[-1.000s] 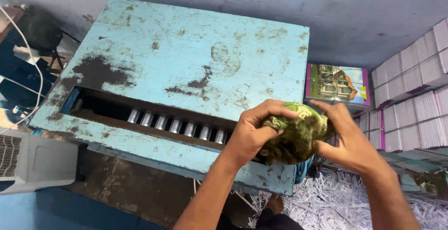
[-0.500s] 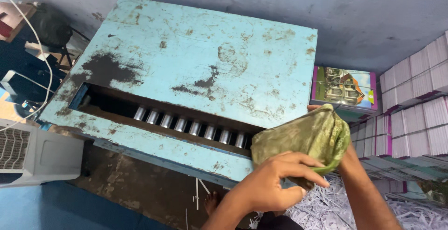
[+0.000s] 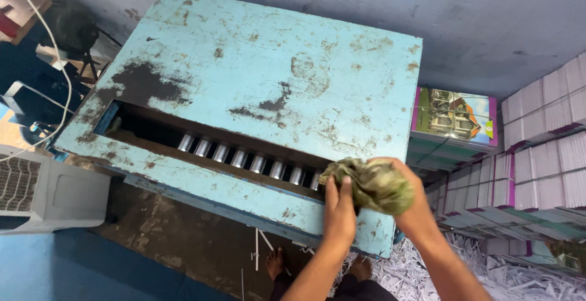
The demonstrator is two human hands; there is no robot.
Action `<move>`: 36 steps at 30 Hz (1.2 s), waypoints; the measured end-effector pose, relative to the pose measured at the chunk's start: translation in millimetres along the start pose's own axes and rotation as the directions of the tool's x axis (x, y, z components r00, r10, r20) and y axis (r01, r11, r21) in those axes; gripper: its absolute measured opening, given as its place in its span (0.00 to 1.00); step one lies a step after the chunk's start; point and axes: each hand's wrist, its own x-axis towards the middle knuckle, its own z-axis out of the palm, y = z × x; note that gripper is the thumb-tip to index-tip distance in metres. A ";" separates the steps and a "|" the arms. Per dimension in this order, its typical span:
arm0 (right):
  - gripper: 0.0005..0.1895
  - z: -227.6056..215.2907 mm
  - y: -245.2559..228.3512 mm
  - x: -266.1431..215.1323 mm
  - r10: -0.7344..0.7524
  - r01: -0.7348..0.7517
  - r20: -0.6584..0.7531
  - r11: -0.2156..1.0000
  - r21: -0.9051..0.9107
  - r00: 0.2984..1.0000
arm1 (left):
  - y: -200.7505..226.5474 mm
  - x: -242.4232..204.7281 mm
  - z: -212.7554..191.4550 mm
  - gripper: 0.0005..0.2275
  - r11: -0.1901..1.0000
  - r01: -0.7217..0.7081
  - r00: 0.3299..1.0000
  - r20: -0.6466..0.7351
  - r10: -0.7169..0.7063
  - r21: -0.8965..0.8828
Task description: The person wipes the top and sides of a light-blue industrial machine using a green cloth. They clean the top surface, the recessed roller area, and the side panels, occasionally unfolding the cloth to use a cleaner section.
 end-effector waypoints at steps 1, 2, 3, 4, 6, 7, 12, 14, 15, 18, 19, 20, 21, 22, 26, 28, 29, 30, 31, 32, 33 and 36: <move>0.20 4.7 -2.0 -2.1 0.093 -0.093 0.017 0.996 0.017 0.996 | -6.4 4.5 1.5 0.34 0.992 0.123 0.992 -0.033 -0.123 -0.004; 0.20 7.4 -2.7 -3.7 0.032 -0.030 0.024 0.996 -0.085 0.999 | -10.1 8.9 2.5 0.36 0.970 0.242 0.968 -0.064 -0.242 -0.012; 0.21 10.6 -1.5 -5.1 -0.029 0.035 0.037 0.982 -0.185 0.999 | -11.8 12.7 2.8 0.37 0.951 0.270 0.960 -0.035 -0.278 -0.149; 0.21 11.9 0.6 -7.6 -0.085 0.097 0.054 0.954 -0.285 0.995 | -12.9 15.2 4.4 0.37 0.912 0.299 0.951 0.003 -0.310 -0.281; 0.22 12.1 3.8 -10.0 0.000 0.029 0.090 0.948 -0.318 0.996 | -12.1 21.3 6.2 0.38 0.810 0.379 0.919 0.084 -0.384 -0.446; 0.22 11.9 4.0 -9.7 0.041 -0.003 0.107 0.942 -0.335 0.993 | -11.3 25.5 5.4 0.39 0.762 0.432 0.895 0.126 -0.428 -0.483; 0.30 -5.7 -8.2 -9.1 -0.016 0.143 0.306 0.906 -0.399 0.952 | -24.7 49.7 5.6 0.43 0.613 0.438 0.884 0.188 -0.429 -0.658; 0.33 -15.6 -14.1 -6.9 0.001 0.155 0.367 0.904 -0.397 0.930 | -31.1 61.3 3.4 0.43 0.578 0.441 0.874 0.181 -0.452 -0.687; 0.34 -21.2 -16.0 -4.9 0.033 0.136 0.392 0.908 -0.396 0.920 | -33.9 66.0 2.4 0.44 0.570 0.450 0.873 0.203 -0.444 -0.687; 0.34 -41.4 -13.6 4.2 0.051 0.018 0.476 0.990 -0.139 0.878 | -40.2 72.5 -4.0 0.46 0.542 0.464 0.872 0.254 -0.418 -0.701; 0.33 -48.6 -10.0 8.4 0.037 -0.037 0.501 0.999 -0.008 0.865 | -40.1 75.1 -5.1 0.47 0.528 0.461 0.875 0.268 -0.403 -0.713; 0.31 -55.1 -4.9 13.6 0.075 -0.090 0.408 0.996 0.018 0.910 | -39.4 77.4 -2.9 0.47 0.513 0.460 0.878 0.285 -0.385 -0.725; 0.28 -60.0 1.4 19.9 0.117 -0.140 0.311 0.989 0.050 0.943 | -38.6 78.2 0.7 0.47 0.505 0.454 0.877 0.267 -0.400 -0.734; 0.26 -61.9 8.9 27.1 0.161 -0.183 0.215 0.979 0.089 0.963 | -37.2 78.9 3.1 0.47 0.500 0.444 0.876 0.246 -0.414 -0.744; 0.16 -60.1 39.7 53.0 0.115 -0.113 -0.014 0.987 0.116 0.993 | -33.7 75.9 6.4 0.46 0.459 0.403 0.893 0.230 -0.387 -0.792; 0.14 -56.6 52.6 64.6 0.060 -0.056 -0.055 0.996 0.066 0.997 | -33.2 75.0 4.0 0.44 0.430 0.418 0.892 0.270 -0.364 -0.800; 0.13 -55.2 57.3 69.3 0.045 -0.041 -0.061 0.997 0.066 0.997 | -33.6 74.9 3.3 0.43 0.415 0.425 0.890 0.290 -0.351 -0.804; 0.13 -52.1 60.9 74.2 0.029 -0.025 -0.065 0.997 0.069 0.997 | -33.9 76.5 3.9 0.42 0.416 0.420 0.891 0.280 -0.357 -0.806; 0.12 -49.8 63.2 78.5 0.014 -0.009 -0.069 0.997 0.070 0.998 | -34.3 78.8 5.1 0.42 0.416 0.415 0.892 0.271 -0.362 -0.809; 0.12 -47.6 64.7 82.7 -0.007 0.008 -0.073 1.000 0.008 0.997 | -35.6 80.3 5.8 0.41 0.415 0.409 0.892 0.261 -0.369 -0.812; 0.12 -45.1 65.8 87.6 -0.028 0.024 -0.076 0.998 -0.054 0.997 | -37.3 81.3 6.0 0.41 0.423 0.387 0.904 0.247 -0.350 -0.819; 0.11 -41.0 68.3 108.2 -0.077 0.074 -0.042 0.994 -0.077 0.996 | -41.0 88.8 5.8 0.39 0.427 0.331 0.928 0.208 -0.309 -0.842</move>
